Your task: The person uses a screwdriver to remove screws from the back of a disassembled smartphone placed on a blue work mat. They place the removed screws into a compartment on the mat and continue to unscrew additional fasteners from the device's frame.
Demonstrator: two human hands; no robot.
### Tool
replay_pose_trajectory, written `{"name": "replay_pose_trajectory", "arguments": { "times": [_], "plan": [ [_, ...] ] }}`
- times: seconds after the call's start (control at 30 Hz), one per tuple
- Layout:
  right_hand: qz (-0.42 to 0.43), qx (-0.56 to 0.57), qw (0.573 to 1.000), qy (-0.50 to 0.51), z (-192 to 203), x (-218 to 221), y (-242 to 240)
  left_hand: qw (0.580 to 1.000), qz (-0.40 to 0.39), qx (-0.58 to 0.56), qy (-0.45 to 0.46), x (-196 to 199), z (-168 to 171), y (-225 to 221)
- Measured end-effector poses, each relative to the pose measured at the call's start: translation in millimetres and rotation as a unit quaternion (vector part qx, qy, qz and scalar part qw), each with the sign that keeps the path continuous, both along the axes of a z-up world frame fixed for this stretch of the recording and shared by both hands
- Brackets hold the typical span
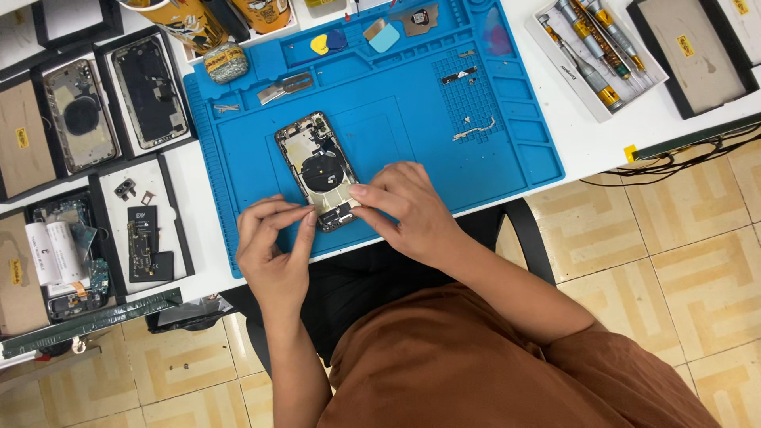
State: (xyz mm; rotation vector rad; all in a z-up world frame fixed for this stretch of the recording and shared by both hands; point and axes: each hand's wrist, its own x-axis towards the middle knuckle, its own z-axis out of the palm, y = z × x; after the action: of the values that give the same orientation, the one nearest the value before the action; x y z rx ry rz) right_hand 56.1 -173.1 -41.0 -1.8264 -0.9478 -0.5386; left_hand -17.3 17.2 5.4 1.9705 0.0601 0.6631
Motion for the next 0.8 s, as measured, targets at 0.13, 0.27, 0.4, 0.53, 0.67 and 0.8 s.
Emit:
{"name": "replay_pose_trajectory", "arguments": {
  "times": [0.13, 0.27, 0.4, 0.53, 0.67, 0.8],
  "plan": [
    [0.029, -0.028, 0.999, 0.018, 13.1, -8.0, -3.7, 1.0, 0.0, 0.004, 0.007, -0.8, -0.1, 0.7],
    [0.058, -0.023, 0.997, 0.048, 2.5, -7.5, -9.0, 1.0, -0.004, -0.003, -0.001, 1.2, -1.2, -0.4],
    [0.058, -0.04, 0.991, 0.114, 4.6, -3.0, -9.5, 0.999, -0.01, 0.013, -0.032, 2.6, -2.8, 4.0],
    [0.064, 0.08, 0.984, 0.147, 5.7, -4.1, -14.4, 0.999, 0.023, -0.028, -0.037, 1.0, -8.5, 3.4],
    [0.077, 0.168, 0.971, 0.152, 7.1, -2.1, -20.6, 0.992, 0.012, -0.073, -0.1, -4.2, -16.9, 3.3],
    [0.037, 0.12, 0.978, 0.168, 12.6, -3.7, -15.9, 0.979, -0.116, -0.098, -0.134, -28.2, 13.6, -19.9]
  ]
}}
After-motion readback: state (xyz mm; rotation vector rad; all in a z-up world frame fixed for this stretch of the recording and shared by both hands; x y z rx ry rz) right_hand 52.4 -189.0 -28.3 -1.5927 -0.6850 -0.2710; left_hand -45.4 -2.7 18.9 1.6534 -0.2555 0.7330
